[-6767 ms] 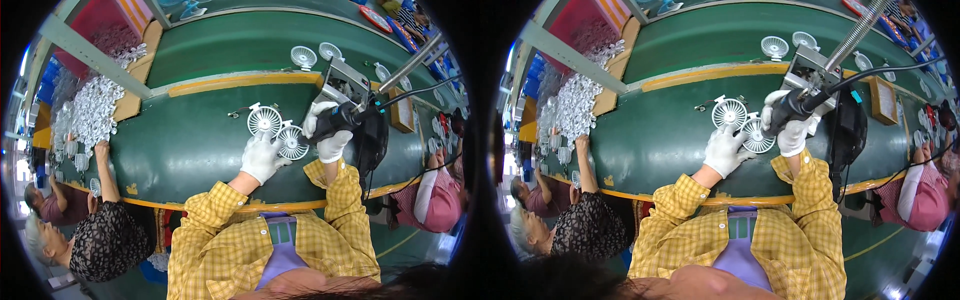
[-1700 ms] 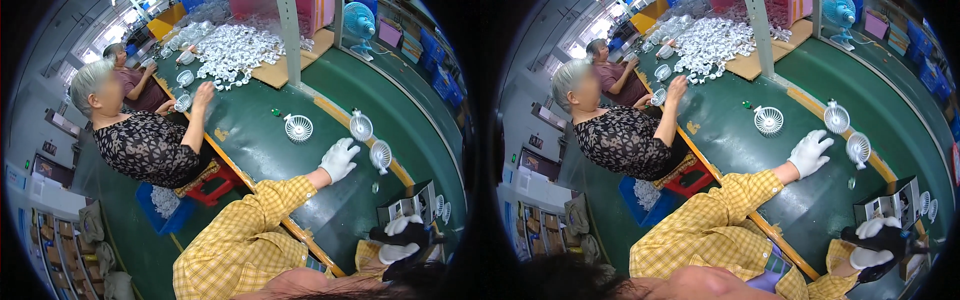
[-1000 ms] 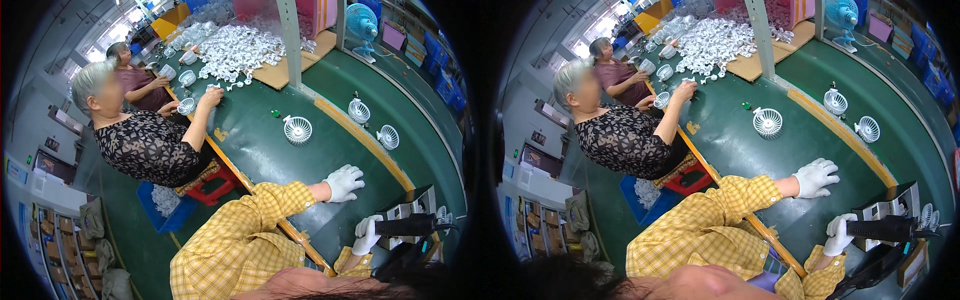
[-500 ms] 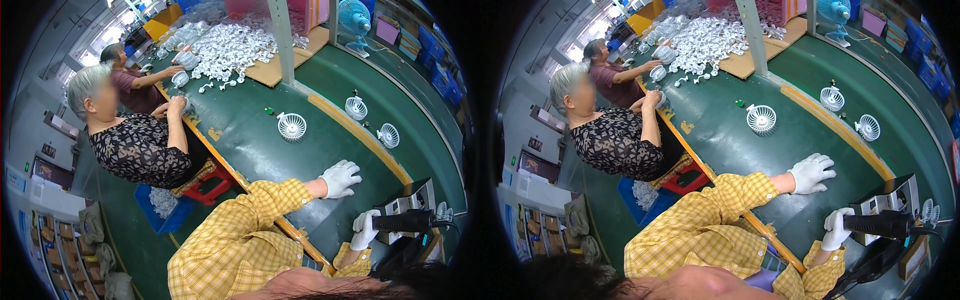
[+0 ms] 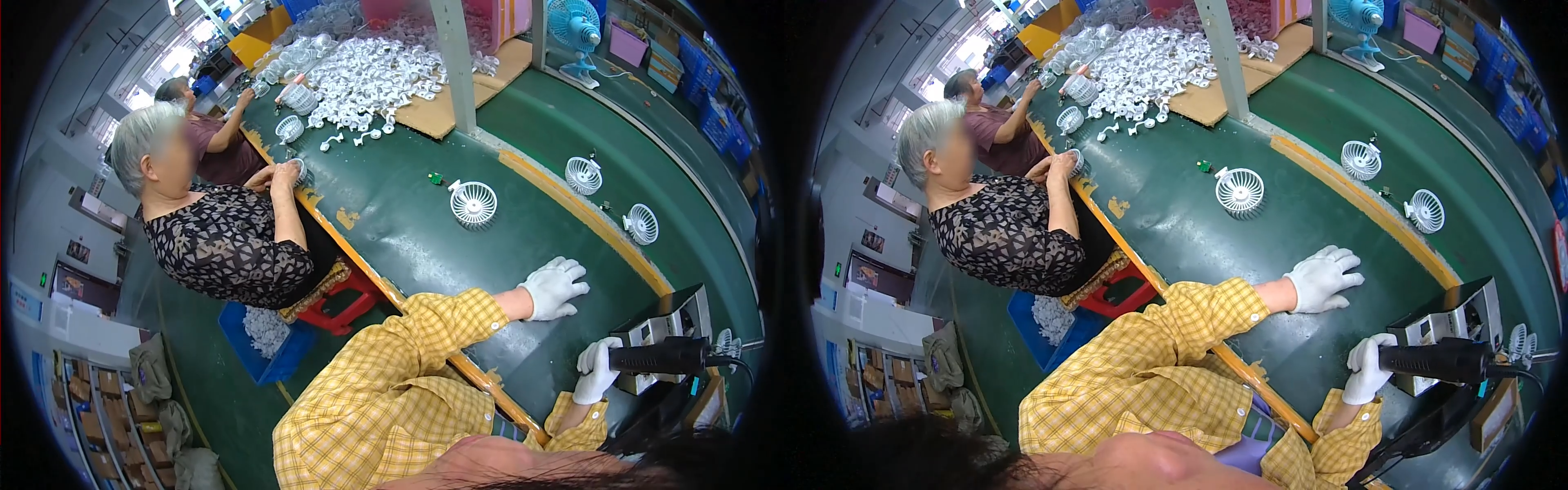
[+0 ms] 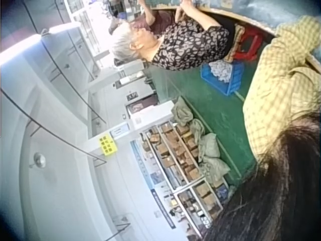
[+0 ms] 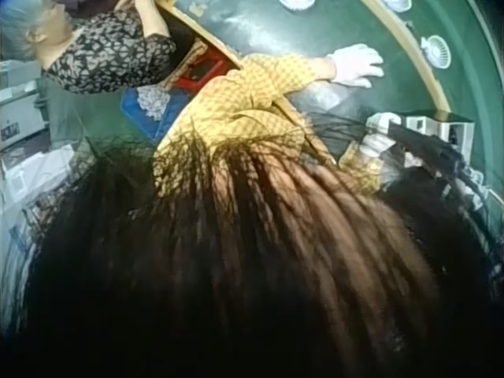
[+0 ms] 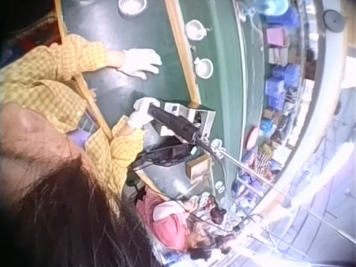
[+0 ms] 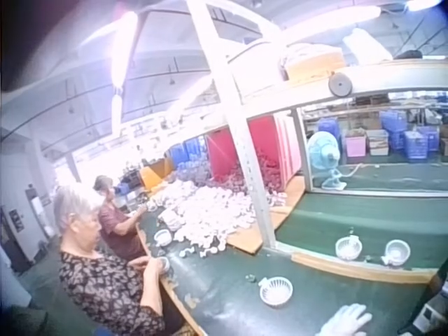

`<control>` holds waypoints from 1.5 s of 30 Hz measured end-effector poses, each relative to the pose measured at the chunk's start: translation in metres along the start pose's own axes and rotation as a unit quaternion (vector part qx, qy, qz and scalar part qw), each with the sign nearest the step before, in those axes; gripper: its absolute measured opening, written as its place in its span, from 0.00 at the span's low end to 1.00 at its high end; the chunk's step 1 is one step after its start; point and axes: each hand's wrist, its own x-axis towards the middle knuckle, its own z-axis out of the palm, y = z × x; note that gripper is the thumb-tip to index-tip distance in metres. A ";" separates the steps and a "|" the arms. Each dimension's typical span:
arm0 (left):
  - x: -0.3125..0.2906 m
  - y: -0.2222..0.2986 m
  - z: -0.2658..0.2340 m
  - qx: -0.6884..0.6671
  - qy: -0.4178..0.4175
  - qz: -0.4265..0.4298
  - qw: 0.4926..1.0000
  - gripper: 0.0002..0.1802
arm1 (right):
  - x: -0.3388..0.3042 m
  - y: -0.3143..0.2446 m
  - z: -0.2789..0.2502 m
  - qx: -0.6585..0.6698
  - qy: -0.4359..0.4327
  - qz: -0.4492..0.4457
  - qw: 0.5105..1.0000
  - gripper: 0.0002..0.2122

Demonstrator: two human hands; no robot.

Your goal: The person assembles mini fan grilles by aligning parts and fastening them with an electric screwdriver, then pushes the assembled components down the conveyor line.

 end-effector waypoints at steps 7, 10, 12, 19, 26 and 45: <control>0.000 0.001 0.004 -0.005 0.037 0.017 0.999 0.23 | -0.001 -0.005 0.002 -0.021 0.018 0.009 1.000 0.06; 0.001 0.000 0.003 0.006 0.042 0.022 0.999 0.23 | 0.000 -0.004 0.002 -0.015 0.013 0.007 1.000 0.06; 0.001 0.001 0.001 -0.001 0.003 0.006 1.000 0.25 | 0.000 -0.002 0.001 -0.004 0.018 0.009 1.000 0.05; 0.001 -0.001 0.001 0.000 -0.002 0.005 1.000 0.25 | 0.003 -0.002 0.003 -0.019 0.028 0.010 0.999 0.04; -0.002 -0.007 -0.043 0.062 0.042 -0.022 0.997 0.27 | 0.004 -0.007 -0.001 -0.079 -0.027 0.031 0.996 0.06; -0.061 -0.038 -0.088 0.141 0.050 -0.365 0.919 0.22 | 0.026 -0.141 -0.020 -0.006 0.060 -0.242 0.968 0.36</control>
